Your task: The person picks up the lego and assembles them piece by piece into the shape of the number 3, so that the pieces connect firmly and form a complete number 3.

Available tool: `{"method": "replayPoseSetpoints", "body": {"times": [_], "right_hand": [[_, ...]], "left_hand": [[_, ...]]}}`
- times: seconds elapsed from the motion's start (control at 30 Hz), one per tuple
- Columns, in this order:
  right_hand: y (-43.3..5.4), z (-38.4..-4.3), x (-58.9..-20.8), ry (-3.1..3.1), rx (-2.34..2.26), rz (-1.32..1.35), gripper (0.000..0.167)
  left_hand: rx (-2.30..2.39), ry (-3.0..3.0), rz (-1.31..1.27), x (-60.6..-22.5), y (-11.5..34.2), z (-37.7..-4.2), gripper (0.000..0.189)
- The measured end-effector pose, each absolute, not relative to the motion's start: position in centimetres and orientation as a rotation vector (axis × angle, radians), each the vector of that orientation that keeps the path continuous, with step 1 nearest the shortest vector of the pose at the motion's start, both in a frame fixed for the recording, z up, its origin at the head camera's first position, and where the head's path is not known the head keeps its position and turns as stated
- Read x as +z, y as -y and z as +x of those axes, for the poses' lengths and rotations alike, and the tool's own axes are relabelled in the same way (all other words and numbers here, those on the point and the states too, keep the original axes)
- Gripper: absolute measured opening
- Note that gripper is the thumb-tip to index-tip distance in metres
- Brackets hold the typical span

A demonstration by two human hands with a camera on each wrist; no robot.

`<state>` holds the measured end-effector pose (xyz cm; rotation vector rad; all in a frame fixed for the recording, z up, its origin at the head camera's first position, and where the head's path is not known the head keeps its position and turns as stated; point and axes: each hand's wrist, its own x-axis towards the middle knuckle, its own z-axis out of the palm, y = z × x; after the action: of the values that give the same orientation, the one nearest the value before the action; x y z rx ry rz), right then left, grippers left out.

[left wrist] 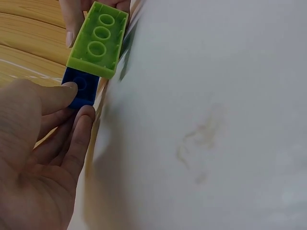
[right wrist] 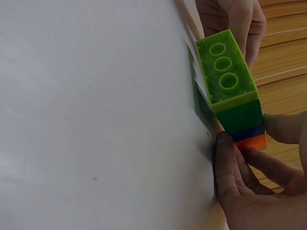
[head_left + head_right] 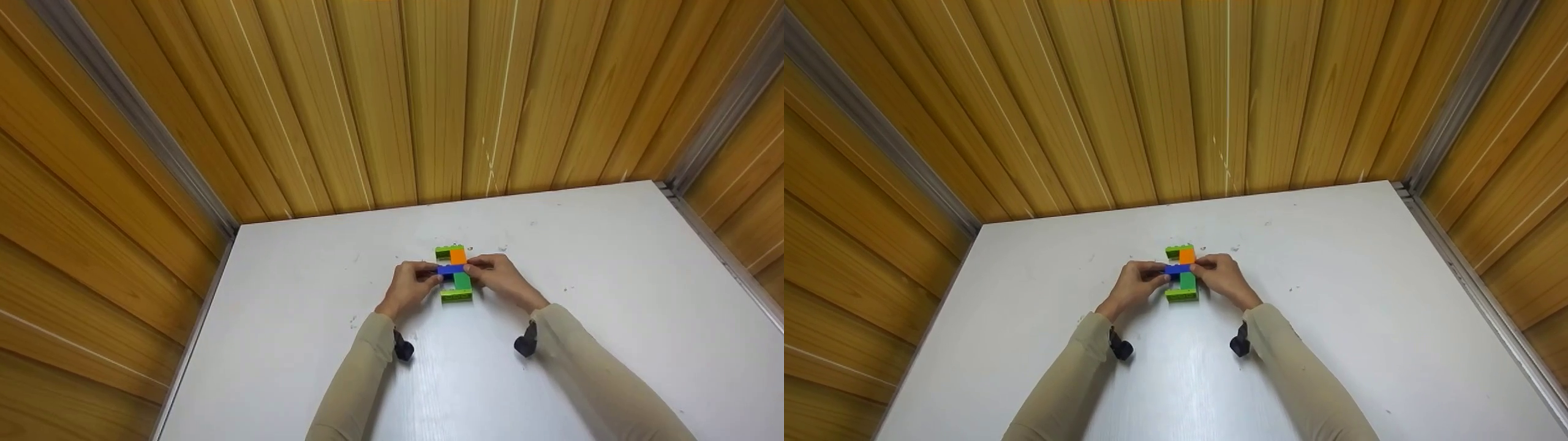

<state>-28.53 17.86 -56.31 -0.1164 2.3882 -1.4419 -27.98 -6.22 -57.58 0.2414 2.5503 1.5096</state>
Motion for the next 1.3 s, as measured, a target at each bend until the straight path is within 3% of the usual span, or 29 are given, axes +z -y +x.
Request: {"method": "replayPoseSetpoints", "body": {"times": [0.73,1.3], "right_hand": [[-17.6,-28.91,-56.59,-2.464,-1.386,-0.15,0.048],[-17.99,-28.79,-56.26,-2.466,-1.373,-0.176,0.049]], "left_hand": [[1.459,-2.586,0.246,-57.88,6.03,-28.3,0.027],[1.507,-2.509,0.208,-57.51,6.45,-28.51,0.029]]}}
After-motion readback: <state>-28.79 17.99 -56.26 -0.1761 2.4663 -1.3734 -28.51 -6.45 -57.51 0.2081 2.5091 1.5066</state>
